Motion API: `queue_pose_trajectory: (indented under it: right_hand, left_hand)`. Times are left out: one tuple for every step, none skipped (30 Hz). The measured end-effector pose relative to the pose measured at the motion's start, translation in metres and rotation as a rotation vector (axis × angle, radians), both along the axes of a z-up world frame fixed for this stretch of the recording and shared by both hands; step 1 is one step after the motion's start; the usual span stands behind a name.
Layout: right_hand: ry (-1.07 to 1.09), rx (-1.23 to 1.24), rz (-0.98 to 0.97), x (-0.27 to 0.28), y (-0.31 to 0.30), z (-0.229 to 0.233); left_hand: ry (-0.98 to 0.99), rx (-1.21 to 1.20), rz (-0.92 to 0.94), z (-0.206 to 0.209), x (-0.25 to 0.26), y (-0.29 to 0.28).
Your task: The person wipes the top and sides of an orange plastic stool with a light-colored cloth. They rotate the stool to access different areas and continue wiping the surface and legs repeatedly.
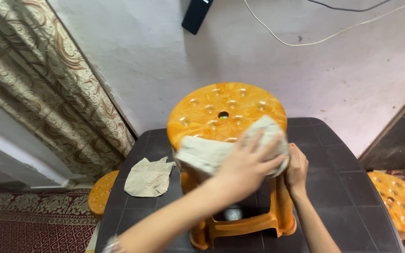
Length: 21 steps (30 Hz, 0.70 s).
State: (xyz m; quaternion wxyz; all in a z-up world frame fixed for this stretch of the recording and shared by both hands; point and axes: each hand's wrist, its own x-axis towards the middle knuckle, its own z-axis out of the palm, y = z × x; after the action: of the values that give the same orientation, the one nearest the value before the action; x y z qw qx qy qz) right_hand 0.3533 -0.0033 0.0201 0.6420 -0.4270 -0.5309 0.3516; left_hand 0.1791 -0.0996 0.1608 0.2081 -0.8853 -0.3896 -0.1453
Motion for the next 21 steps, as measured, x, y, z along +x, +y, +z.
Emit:
queue_pose_trajectory:
  right_hand:
    - [0.033, -0.054, 0.013, 0.000, 0.004, -0.004]
    - [0.065, -0.111, 0.023, 0.003, 0.006, -0.010]
    - [-0.117, 0.077, -0.058, 0.005, 0.008, -0.016]
    - [-0.300, 0.264, -0.138, 0.007, 0.009, -0.023]
    - [-0.484, 0.453, -0.216, 0.008, 0.011, -0.028]
    - [-0.484, 0.386, -0.211, 0.008, 0.013, -0.030]
    - [-0.484, 0.320, -0.206, 0.009, 0.014, -0.029]
    - [-0.480, 0.251, -0.199, 0.008, 0.013, -0.026]
    - [-0.312, 0.162, -0.126, 0.008, 0.011, -0.021]
    - [-0.142, 0.071, -0.054, 0.007, 0.007, -0.016]
    - [0.028, -0.020, 0.019, 0.005, 0.003, -0.010]
    - [0.014, -0.018, 0.014, 0.004, 0.000, -0.005]
    - [-0.001, -0.015, 0.009, 0.001, -0.002, -0.001]
    - [-0.019, -0.012, 0.007, 0.001, -0.003, 0.002]
    - [-0.018, 0.002, 0.018, 0.001, -0.004, 0.004]
    - [-0.018, 0.016, 0.033, 0.001, -0.004, 0.006]
    - [-0.017, 0.030, 0.047, 0.001, -0.004, 0.007]
    - [-0.013, 0.023, 0.057, 0.000, -0.004, 0.008]
    - [-0.008, 0.015, 0.068, -0.001, -0.004, 0.009]
    - [-0.003, 0.009, 0.074, -0.001, -0.004, 0.009]
    - [-0.003, 0.022, 0.086, -0.001, -0.004, 0.009]
  left_hand:
    - [0.072, 0.127, 0.048, -0.003, 0.022, 0.008]
    - [0.161, 0.175, 0.134, -0.006, 0.046, 0.018]
    - [0.249, 0.222, 0.220, -0.007, 0.069, 0.027]
    - [0.335, 0.267, 0.304, -0.009, 0.079, 0.033]
    - [0.364, 0.272, 0.288, -0.013, 0.080, 0.036]
    - [0.392, 0.278, 0.272, -0.016, 0.081, 0.037]
    - [0.420, 0.284, 0.255, -0.018, 0.082, 0.038]
    - [0.397, 0.367, 0.223, -0.023, 0.076, 0.034]
    - [0.373, 0.450, 0.190, -0.029, 0.061, 0.027]
    - [0.351, 0.531, 0.156, -0.035, 0.044, 0.018]
    - [0.325, 0.534, 0.069, -0.041, 0.025, 0.011]
    - [0.299, 0.536, -0.016, -0.047, 0.003, 0.003]
    - [0.248, 0.560, -0.084, -0.054, -0.020, -0.004]
    - [0.194, 0.585, -0.148, -0.060, -0.047, -0.010]
    - [0.241, 0.597, -0.196, -0.063, -0.080, -0.013]
    - [0.289, 0.608, -0.241, -0.065, -0.115, -0.017]
    - [0.324, 0.551, -0.218, -0.063, -0.151, -0.020]
    - [0.362, 0.492, -0.194, -0.061, -0.179, -0.024]
    - [0.373, 0.425, -0.177, -0.060, -0.197, -0.029]
    - [0.383, 0.359, -0.164, -0.055, -0.210, -0.029]
    - [0.392, 0.294, -0.150, -0.049, -0.217, -0.028]
